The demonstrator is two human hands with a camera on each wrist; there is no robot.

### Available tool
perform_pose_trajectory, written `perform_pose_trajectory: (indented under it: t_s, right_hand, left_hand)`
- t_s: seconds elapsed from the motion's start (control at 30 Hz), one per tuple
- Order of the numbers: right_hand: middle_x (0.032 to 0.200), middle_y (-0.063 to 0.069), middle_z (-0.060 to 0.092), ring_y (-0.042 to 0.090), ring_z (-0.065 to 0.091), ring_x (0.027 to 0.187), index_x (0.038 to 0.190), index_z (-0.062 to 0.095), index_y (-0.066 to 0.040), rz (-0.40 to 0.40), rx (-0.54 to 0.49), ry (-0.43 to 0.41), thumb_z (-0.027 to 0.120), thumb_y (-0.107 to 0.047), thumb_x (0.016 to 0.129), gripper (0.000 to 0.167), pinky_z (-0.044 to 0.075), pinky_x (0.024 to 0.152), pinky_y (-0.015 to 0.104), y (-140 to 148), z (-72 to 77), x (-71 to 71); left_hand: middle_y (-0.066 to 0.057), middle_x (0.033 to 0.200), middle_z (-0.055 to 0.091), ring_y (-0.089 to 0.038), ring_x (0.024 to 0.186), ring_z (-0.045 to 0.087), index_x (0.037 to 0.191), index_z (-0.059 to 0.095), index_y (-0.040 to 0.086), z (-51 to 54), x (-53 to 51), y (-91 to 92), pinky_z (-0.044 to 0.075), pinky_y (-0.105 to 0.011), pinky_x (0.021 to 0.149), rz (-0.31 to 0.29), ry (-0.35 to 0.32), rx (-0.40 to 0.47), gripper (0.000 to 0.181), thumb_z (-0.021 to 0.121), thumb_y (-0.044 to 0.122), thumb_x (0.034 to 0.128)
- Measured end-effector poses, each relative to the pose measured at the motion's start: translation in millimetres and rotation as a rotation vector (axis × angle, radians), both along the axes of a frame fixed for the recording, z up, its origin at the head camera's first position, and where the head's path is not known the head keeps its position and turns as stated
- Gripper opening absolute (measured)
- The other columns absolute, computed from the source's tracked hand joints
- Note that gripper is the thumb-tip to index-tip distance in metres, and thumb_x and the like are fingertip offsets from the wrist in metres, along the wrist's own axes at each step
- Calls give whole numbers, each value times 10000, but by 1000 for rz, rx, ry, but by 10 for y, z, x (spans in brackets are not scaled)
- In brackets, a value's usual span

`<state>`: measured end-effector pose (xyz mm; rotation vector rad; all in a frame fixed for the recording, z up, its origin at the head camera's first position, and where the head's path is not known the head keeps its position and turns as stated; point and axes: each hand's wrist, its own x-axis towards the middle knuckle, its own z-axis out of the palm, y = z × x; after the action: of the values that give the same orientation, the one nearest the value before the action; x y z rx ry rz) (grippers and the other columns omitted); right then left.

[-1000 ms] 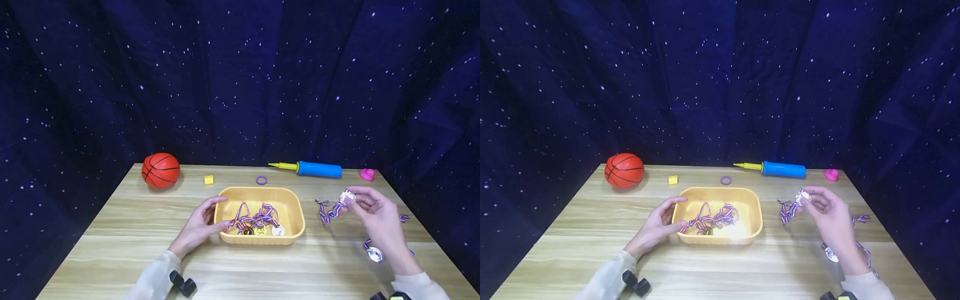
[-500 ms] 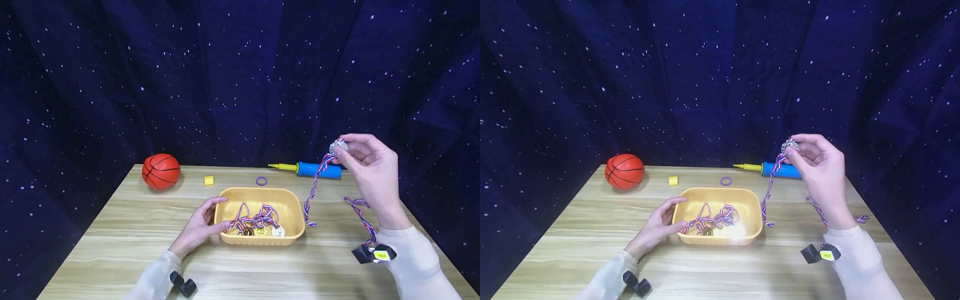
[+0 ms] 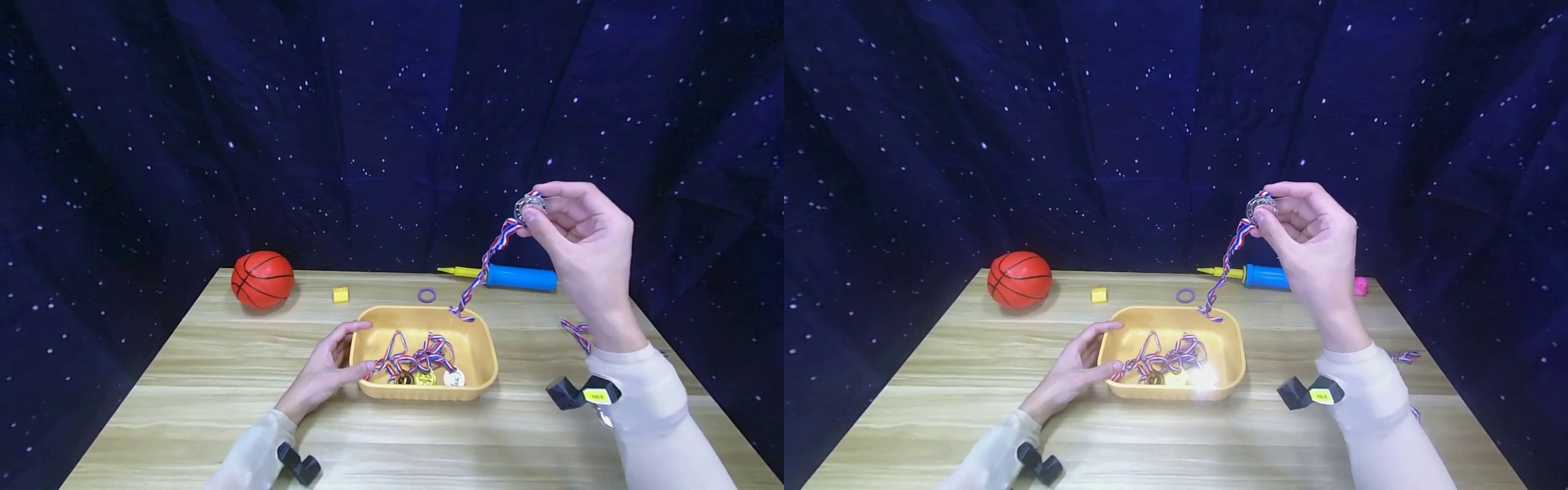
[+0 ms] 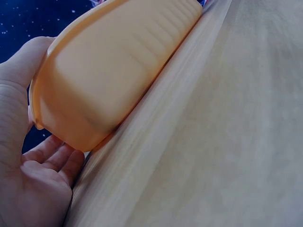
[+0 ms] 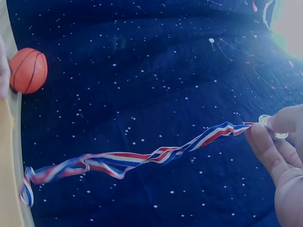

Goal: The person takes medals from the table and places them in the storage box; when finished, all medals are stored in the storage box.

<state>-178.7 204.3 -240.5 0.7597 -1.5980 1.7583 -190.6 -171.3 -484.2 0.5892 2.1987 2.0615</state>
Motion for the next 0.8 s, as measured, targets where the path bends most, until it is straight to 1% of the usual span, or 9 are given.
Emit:
perform_pose_trajectory:
  t_s: [0.1,0.17,0.3,0.37,0.47,0.53,0.63,0.73,0.8]
  right_hand:
    - [1038,179,813,228,803,815,1251,714,129,14,20,-35,795,146,944,318,680,844,300,-49,-54,4]
    - [1040,162,814,216,806,824,1253,716,116,25,38,-55,786,145,951,311,678,848,290,-73,-120,-4]
    - [1014,128,808,201,807,811,1240,695,144,65,70,-87,757,160,965,283,681,828,294,-108,-318,-52]
    - [1001,107,806,191,806,803,1233,685,158,68,86,-114,749,157,972,269,683,805,294,-126,-437,-70]
    - [974,93,801,175,801,788,1205,681,167,61,89,-174,747,162,969,245,685,774,297,-159,-621,-78]
    - [963,93,797,165,796,786,1182,684,161,54,102,-215,745,155,976,214,684,765,296,-179,-737,-76]
    - [959,98,781,170,790,795,1148,685,143,51,141,-289,739,120,1001,158,686,771,314,-201,-893,-72]
    - [982,125,758,178,788,826,1139,674,127,56,202,-369,731,76,1029,134,691,791,337,-225,-1011,-66]
    - [1011,150,751,190,796,843,1139,673,104,56,257,-424,727,56,1040,123,694,808,346,-244,-1072,-66]
  left_hand:
    - [-181,1697,495,-387,1597,431,1573,564,121,-9,5,-13,255,-567,1354,1,-4,5,744,900,48,914]
    - [-158,1718,477,-367,1627,387,1565,576,143,-8,12,-22,227,-555,1363,7,-5,-1,736,904,55,912]
    - [-119,1751,439,-323,1671,300,1562,583,155,5,28,-29,181,-530,1373,17,-3,-17,734,908,68,910]
    - [-134,1738,454,-339,1659,330,1568,576,134,14,29,-24,200,-535,1371,14,-2,-17,737,906,66,913]
    - [-185,1674,518,-386,1586,446,1577,559,100,16,21,-12,277,-558,1349,0,0,-13,741,898,58,919]
    - [-197,1660,530,-390,1564,475,1573,561,102,16,17,-5,296,-556,1342,-5,1,-10,732,896,55,923]
    - [-161,1693,505,-351,1611,417,1563,575,124,22,26,-4,263,-528,1358,4,1,-17,725,901,59,919]
    - [-124,1730,468,-312,1653,344,1559,582,131,23,33,-12,218,-503,1368,15,6,-25,724,907,70,915]
    - [-120,1723,478,-314,1646,357,1562,579,122,20,29,-19,224,-503,1365,16,10,-23,727,906,65,915]
